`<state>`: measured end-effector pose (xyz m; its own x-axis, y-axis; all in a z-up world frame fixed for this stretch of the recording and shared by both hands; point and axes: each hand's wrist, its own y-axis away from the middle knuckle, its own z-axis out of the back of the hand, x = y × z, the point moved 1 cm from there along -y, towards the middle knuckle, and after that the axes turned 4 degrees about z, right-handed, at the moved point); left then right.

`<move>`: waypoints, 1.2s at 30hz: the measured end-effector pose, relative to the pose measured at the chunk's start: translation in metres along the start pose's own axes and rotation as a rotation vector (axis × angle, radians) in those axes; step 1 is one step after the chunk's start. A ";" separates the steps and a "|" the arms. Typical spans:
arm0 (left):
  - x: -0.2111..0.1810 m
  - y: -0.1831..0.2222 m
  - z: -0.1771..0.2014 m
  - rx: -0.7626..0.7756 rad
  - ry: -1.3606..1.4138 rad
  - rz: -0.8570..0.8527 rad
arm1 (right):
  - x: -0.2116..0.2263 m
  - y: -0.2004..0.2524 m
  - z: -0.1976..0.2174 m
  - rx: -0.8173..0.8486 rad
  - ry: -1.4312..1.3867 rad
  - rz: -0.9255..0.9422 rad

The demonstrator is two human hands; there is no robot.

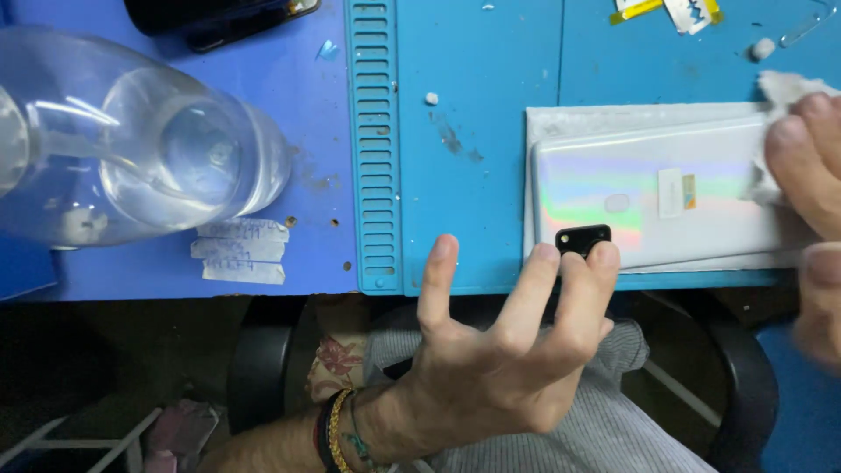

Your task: Clean the phone back cover and apply adhesive tape to the new screen assembly.

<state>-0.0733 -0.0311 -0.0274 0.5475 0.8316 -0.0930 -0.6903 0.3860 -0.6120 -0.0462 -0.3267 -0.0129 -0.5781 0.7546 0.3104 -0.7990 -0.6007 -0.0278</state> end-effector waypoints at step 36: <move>-0.027 -0.006 -0.003 0.153 0.027 -0.012 | 0.025 0.010 0.009 -0.274 0.325 -0.076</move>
<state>-0.0825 -0.0571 -0.0240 0.5675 0.8161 -0.1090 -0.7463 0.4540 -0.4868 -0.0669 -0.3165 0.0031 -0.5028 0.8644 0.0071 -0.8305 -0.4807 -0.2814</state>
